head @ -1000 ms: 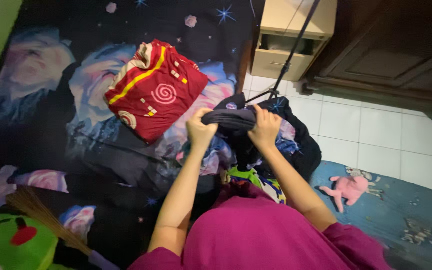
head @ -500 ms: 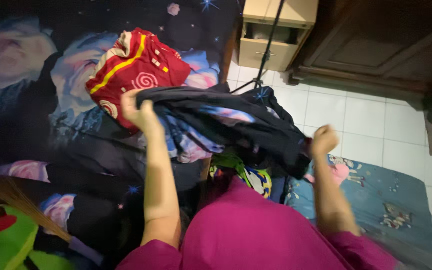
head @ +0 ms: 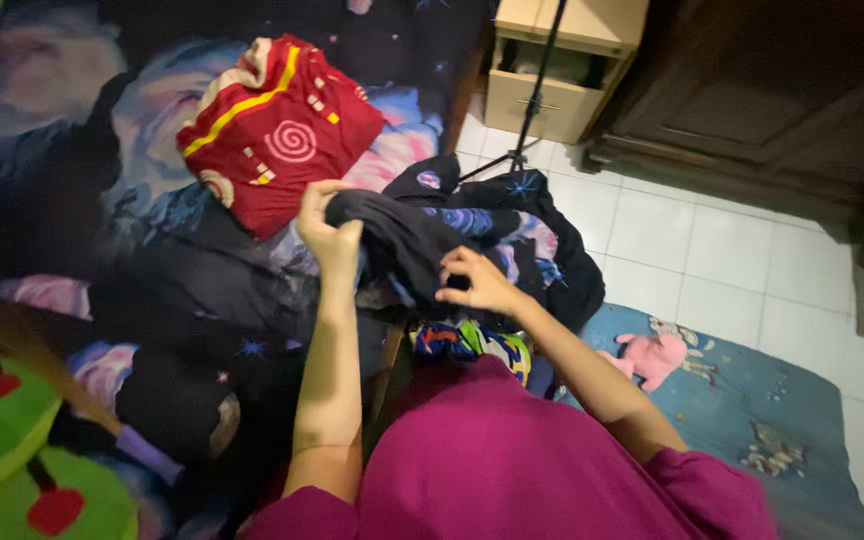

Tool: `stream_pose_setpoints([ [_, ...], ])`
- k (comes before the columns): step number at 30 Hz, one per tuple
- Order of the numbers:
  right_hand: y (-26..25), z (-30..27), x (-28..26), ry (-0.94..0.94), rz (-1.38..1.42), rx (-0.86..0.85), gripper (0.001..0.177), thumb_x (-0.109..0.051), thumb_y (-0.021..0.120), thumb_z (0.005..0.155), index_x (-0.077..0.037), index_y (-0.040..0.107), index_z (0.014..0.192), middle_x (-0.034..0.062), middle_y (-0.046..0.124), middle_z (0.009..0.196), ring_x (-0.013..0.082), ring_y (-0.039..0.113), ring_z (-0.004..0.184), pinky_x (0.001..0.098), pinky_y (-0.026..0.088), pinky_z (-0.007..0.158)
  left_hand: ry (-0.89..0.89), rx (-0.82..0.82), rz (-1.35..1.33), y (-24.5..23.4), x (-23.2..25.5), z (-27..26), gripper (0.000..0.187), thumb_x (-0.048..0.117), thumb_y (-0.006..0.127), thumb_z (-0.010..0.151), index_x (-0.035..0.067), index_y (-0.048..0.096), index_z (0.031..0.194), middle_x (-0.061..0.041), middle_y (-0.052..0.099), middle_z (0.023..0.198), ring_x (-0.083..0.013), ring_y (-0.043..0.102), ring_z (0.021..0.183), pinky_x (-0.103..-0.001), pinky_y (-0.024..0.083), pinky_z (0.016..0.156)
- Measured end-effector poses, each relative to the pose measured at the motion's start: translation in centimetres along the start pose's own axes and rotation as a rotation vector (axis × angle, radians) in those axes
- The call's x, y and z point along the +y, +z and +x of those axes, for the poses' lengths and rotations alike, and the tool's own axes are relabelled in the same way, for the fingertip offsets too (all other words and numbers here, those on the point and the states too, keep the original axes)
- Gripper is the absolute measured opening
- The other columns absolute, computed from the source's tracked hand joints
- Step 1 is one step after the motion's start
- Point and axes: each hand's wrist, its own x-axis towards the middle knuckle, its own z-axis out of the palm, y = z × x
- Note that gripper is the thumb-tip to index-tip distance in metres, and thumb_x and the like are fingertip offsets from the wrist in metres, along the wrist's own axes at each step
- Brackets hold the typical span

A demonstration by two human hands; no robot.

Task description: The person folds a red and white patterned blanket on a bed, then picks up and folds a dark patterned blanket, and finally begins folding a colorful child-sized blanket.

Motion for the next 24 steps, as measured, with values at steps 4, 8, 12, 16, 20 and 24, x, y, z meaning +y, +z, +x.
stream_pose_setpoints([
  [4,2.7,-0.1,-1.6,-0.076,-0.034,0.083,0.078,-0.048,0.086,0.072,-0.001,0.062,0.129,0.0278,0.051,0.138,0.0423,0.051,0.127,0.0458,0.042,0.105,-0.051,0.033,-0.063,-1.1,0.8,-0.8,0.031,-0.010,0.064,0.075,0.002,0.063,0.102,-0.003,0.068,0.093,-0.0116,0.066,0.087,-0.025,0.053,0.084],
  [8,6.8,1.6,0.8,-0.003,-0.065,0.201,0.072,-0.041,0.084,0.077,0.004,0.059,0.128,0.0304,0.051,0.139,0.0434,0.053,0.126,0.0438,0.043,0.106,-0.076,-0.044,-0.025,0.3,0.5,-2.4,0.029,-0.010,0.066,0.076,0.001,0.064,0.103,-0.004,0.068,0.093,-0.0125,0.066,0.089,-0.025,0.052,0.084],
  [12,6.7,2.4,6.7,-0.085,0.075,0.521,0.032,-0.011,0.057,0.089,-0.004,0.066,0.118,0.0183,0.068,0.134,0.0318,0.065,0.123,0.0338,0.051,0.108,-0.047,0.152,0.035,-1.7,-1.3,-1.7,0.030,-0.008,0.066,0.077,0.001,0.065,0.105,-0.005,0.068,0.097,-0.0143,0.066,0.091,-0.027,0.053,0.088],
  [16,-1.2,2.5,6.2,0.107,0.393,0.645,0.028,-0.004,0.043,0.096,-0.002,0.064,0.113,0.0049,0.061,0.096,0.0148,0.055,0.090,0.0310,0.048,0.082,-0.005,0.177,0.660,-3.1,-0.7,-1.4,0.045,0.004,0.079,0.070,0.003,0.066,0.113,-0.016,0.066,0.112,-0.0301,0.064,0.105,-0.040,0.050,0.096],
  [20,-6.9,2.9,-2.9,0.035,0.205,0.477,0.022,-0.005,0.050,0.095,-0.002,0.064,0.112,0.0092,0.061,0.089,0.0154,0.057,0.082,0.0310,0.050,0.075,0.284,-0.225,0.789,1.6,2.3,-4.1,0.090,0.026,0.091,0.052,-0.006,0.058,0.129,-0.029,0.057,0.126,-0.0492,0.054,0.117,-0.053,0.041,0.098],
  [24,-7.5,2.9,-10.3,0.000,0.038,0.236,0.026,-0.013,0.063,0.090,-0.004,0.066,0.114,0.0179,0.062,0.086,0.0249,0.063,0.076,0.0351,0.051,0.072,-0.073,-0.397,0.217,5.9,1.1,-6.1,0.053,-0.002,0.061,0.077,0.007,0.065,0.129,-0.015,0.073,0.113,-0.0330,0.070,0.115,-0.035,0.054,0.094],
])
